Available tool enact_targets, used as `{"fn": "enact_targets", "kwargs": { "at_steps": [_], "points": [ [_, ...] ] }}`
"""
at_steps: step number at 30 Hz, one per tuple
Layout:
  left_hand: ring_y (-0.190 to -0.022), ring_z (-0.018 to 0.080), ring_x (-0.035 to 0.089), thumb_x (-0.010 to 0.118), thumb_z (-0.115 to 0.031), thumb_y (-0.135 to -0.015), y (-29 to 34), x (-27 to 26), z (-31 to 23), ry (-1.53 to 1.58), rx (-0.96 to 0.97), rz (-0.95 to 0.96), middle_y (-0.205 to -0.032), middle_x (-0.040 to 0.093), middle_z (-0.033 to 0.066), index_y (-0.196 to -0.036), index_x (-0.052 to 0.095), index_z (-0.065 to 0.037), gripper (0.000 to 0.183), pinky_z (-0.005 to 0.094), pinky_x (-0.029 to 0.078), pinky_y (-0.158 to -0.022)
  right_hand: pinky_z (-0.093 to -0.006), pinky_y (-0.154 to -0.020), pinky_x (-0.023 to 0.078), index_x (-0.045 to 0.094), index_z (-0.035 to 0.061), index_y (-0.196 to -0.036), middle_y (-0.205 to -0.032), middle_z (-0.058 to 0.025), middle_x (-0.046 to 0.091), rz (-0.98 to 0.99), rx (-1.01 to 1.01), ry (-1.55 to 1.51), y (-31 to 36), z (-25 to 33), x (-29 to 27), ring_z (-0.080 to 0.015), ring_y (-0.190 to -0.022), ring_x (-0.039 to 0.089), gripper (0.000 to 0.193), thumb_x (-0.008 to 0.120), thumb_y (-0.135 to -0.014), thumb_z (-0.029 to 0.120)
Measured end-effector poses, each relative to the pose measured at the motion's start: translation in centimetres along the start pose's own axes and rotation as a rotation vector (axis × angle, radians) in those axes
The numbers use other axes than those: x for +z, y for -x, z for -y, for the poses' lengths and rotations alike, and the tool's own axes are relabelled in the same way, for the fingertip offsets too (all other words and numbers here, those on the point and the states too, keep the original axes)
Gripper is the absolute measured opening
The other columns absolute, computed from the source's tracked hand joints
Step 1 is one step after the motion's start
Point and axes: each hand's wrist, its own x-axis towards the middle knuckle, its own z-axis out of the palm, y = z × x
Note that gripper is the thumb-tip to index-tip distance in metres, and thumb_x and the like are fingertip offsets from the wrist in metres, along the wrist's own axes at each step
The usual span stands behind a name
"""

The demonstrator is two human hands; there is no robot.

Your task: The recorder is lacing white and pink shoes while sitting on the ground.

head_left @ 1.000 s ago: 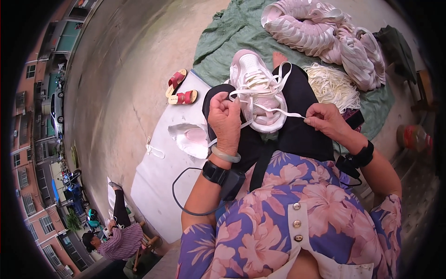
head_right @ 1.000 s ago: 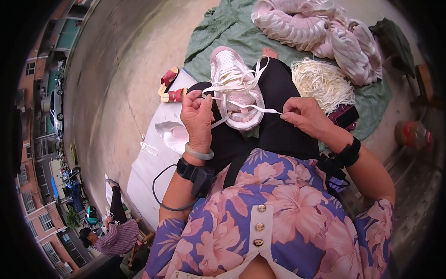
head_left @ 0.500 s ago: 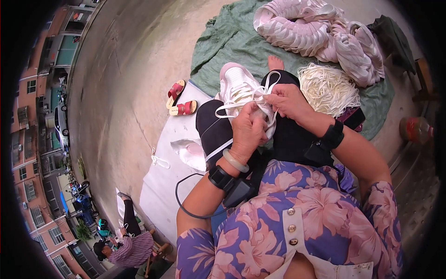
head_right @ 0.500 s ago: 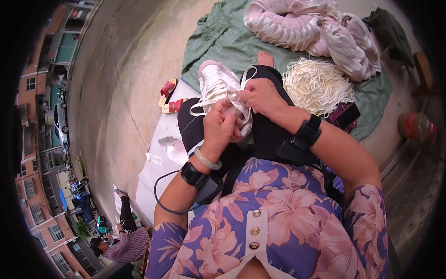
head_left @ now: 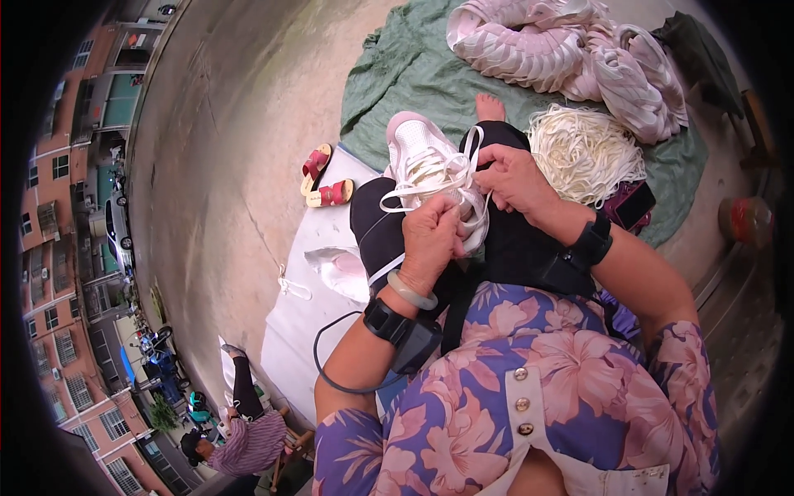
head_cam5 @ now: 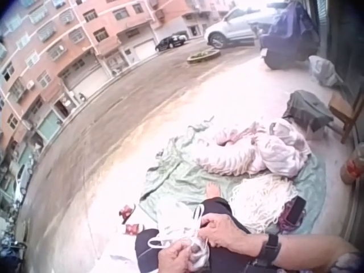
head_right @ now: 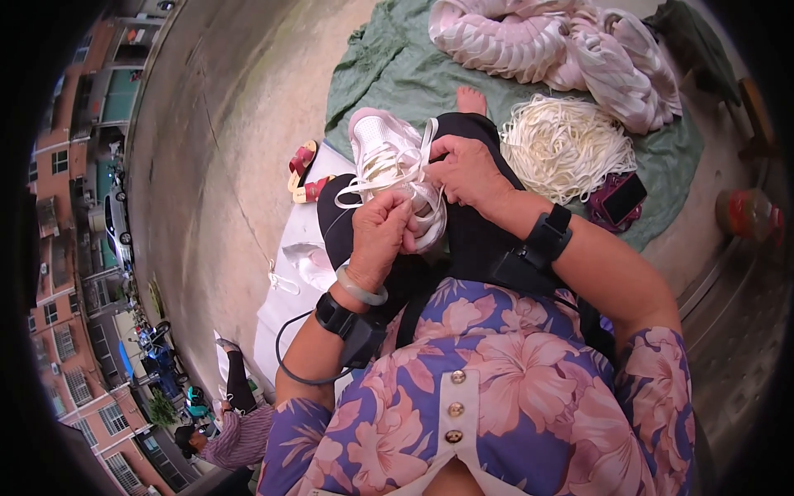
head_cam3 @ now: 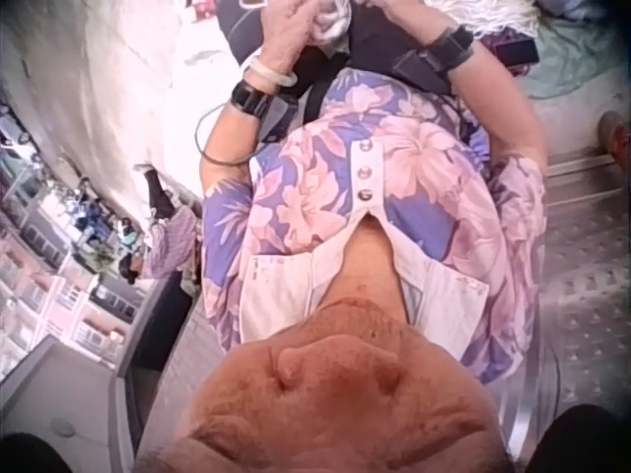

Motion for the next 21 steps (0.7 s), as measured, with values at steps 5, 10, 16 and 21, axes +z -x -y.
{"fn": "enact_targets", "kwargs": {
  "at_steps": [5, 10, 16, 21],
  "points": [
    [-0.043, 0.0035, 0.047, 0.054, -0.012, -0.089, 4.6, -7.0, 0.4, -0.052, -0.196, 0.287, -0.061, 0.055, 0.0002, -0.083, 0.060, -0.001, 0.013, 0.0160, 0.035, -0.039, -0.0211, -0.032, 0.034, 0.056, 0.0034, -0.087, -0.065, -0.0062, 0.060, 0.009, 0.057, -0.291, 0.0, -1.1, -2.4, -0.0067, -0.039, 0.048, 0.009, 0.054, -0.083, 0.012],
    [-0.045, 0.0047, 0.048, 0.057, -0.016, -0.088, 7.0, -9.0, 3.0, 0.048, -0.212, 0.120, -0.063, 0.057, 0.0014, -0.083, 0.060, -0.002, 0.015, 0.0156, 0.037, -0.041, -0.0204, -0.032, 0.033, 0.057, 0.0033, -0.087, -0.065, -0.0078, 0.061, 0.036, 0.067, -0.215, -0.4, -0.7, -1.7, -0.0070, -0.036, 0.045, 0.011, 0.054, -0.084, 0.014],
    [-0.047, 0.0061, 0.049, 0.057, -0.016, -0.088, 8.0, -10.3, 4.2, 0.211, -0.051, -0.112, -0.068, 0.059, 0.0033, -0.089, 0.061, -0.001, 0.016, 0.0168, 0.038, -0.044, -0.0193, -0.031, 0.030, 0.057, 0.0020, -0.092, -0.064, -0.0080, 0.061, 0.110, 0.106, -0.162, -1.0, -0.5, -1.9, -0.0057, -0.033, 0.040, 0.016, 0.056, -0.086, 0.017],
    [-0.055, 0.0083, 0.053, 0.060, -0.016, -0.084, 6.1, -17.3, 13.1, -0.112, 0.203, -0.860, -0.069, 0.058, 0.0005, -0.089, 0.058, -0.001, 0.016, 0.0210, 0.043, -0.051, -0.0168, -0.030, 0.033, 0.056, 0.0012, -0.104, -0.067, -0.0073, 0.061, 0.131, 0.118, -0.206, -0.4, 0.1, -3.3, -0.0022, -0.034, 0.039, 0.021, 0.051, -0.089, 0.015]
  ]
}}
